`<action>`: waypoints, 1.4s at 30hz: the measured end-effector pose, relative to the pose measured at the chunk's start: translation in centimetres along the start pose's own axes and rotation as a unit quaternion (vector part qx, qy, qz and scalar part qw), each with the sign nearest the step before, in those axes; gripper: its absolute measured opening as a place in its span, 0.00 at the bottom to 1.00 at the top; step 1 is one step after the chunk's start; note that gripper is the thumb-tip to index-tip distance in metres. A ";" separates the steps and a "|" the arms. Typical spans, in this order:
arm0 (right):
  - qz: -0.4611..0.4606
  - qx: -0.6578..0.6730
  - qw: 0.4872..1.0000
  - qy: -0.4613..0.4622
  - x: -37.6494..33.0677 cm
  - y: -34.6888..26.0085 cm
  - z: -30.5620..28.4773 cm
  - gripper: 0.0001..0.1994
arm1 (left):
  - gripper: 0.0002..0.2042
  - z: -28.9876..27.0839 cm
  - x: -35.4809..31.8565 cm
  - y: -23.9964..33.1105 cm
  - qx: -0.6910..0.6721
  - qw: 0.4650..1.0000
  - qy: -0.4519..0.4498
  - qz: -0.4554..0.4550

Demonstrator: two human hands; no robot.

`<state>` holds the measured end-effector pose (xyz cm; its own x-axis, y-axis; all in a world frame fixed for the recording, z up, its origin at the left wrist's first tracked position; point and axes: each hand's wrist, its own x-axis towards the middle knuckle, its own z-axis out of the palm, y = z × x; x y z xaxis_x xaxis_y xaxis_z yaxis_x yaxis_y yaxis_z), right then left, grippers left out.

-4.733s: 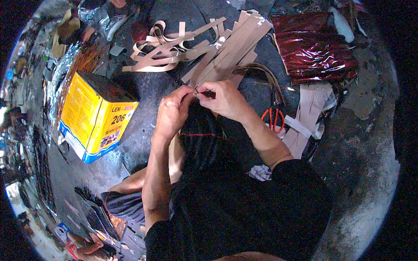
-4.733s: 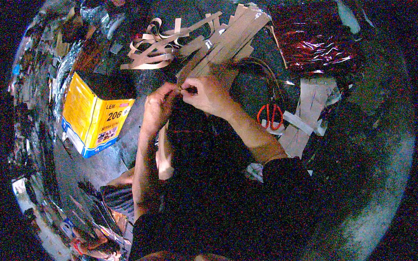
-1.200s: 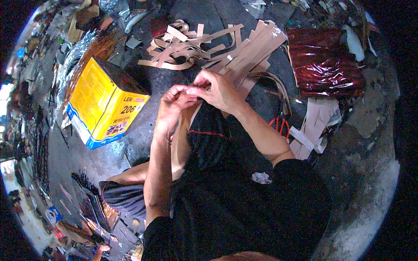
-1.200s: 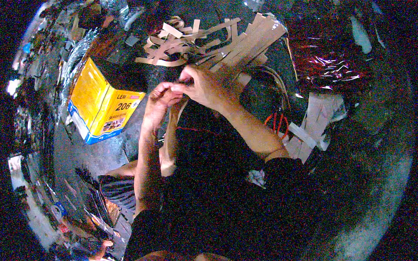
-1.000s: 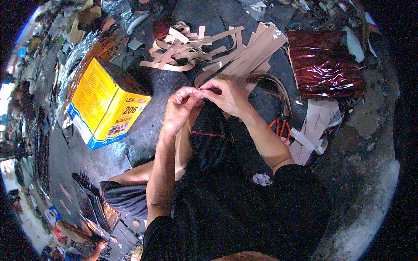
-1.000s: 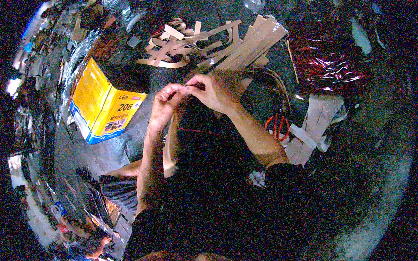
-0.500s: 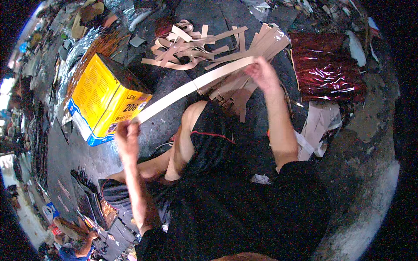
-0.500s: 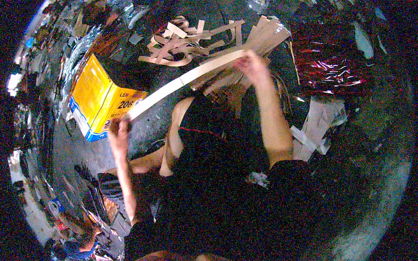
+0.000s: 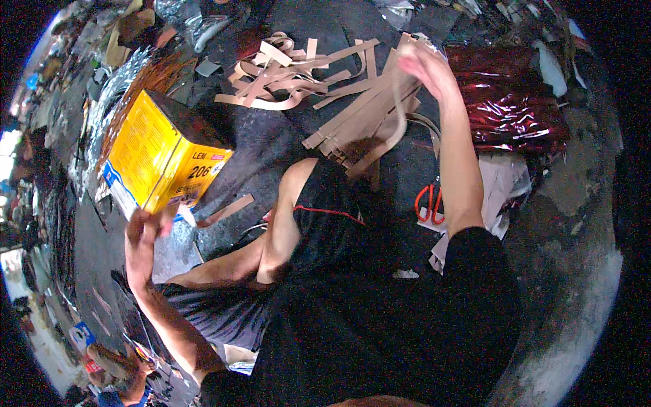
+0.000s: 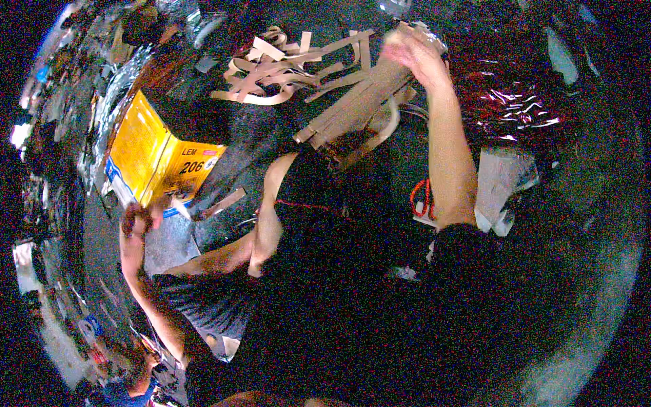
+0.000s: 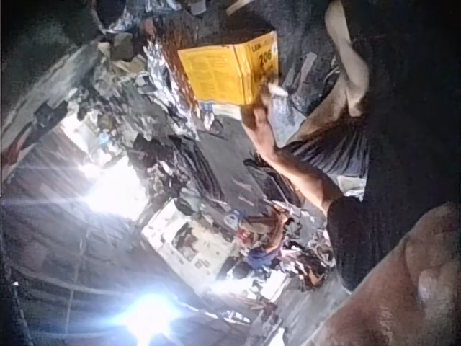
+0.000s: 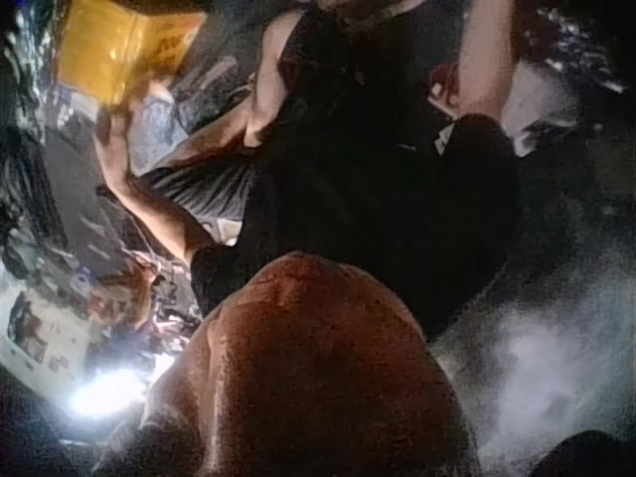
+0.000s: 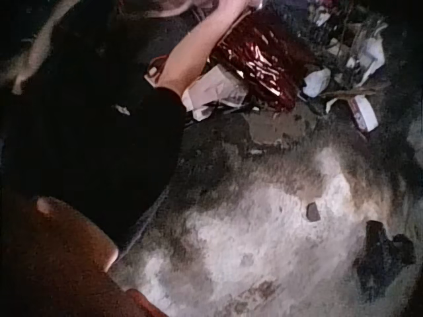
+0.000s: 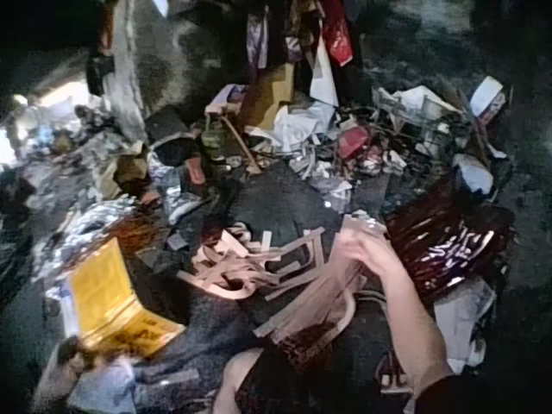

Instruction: The person uses red-handled scissors to cut a long strip of light brown material into smaller pieces. The cut pieces are gathered and stacked on the floor beside a yellow box.

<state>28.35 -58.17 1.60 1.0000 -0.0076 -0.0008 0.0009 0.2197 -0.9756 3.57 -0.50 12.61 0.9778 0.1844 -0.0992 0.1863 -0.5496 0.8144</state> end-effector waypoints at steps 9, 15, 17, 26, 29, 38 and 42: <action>-0.227 0.138 0.959 -0.101 9.7 -12.8 13.7 0.07 | 0.13 6.6 21.6 16.9 -0.183 0.932 0.059 0.307; -0.253 -0.464 0.841 0.114 3.2 -0.8 11.0 0.19 | 0.14 12.2 21.8 6.9 -0.039 0.957 0.112 0.263; -0.204 -0.508 0.837 -0.007 -0.7 5.7 9.3 0.12 | 0.10 15.4 18.0 3.7 -0.113 0.957 0.081 0.256; -0.188 -0.640 0.717 -0.204 -6.9 15.7 11.3 0.09 | 0.11 23.9 8.9 -2.1 -0.215 0.962 -0.142 0.091; -0.156 -0.632 0.730 -0.211 -7.0 13.7 11.7 0.04 | 0.11 25.2 8.7 -1.3 -0.142 0.969 -0.147 0.139; -0.109 -0.460 0.850 -0.233 -8.4 5.0 12.4 0.05 | 0.13 29.4 10.7 3.7 -0.069 0.977 -0.174 0.106; -0.161 -0.447 0.855 -0.210 -9.3 3.3 12.1 0.06 | 0.09 30.2 11.0 5.1 -0.070 0.976 -0.170 0.118</action>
<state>19.14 -45.56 1.01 0.8640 0.4642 0.1948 0.4574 -0.5621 -0.6891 18.16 -25.92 -1.58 0.9714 -0.2289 -0.0635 -0.0405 -0.4229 0.9053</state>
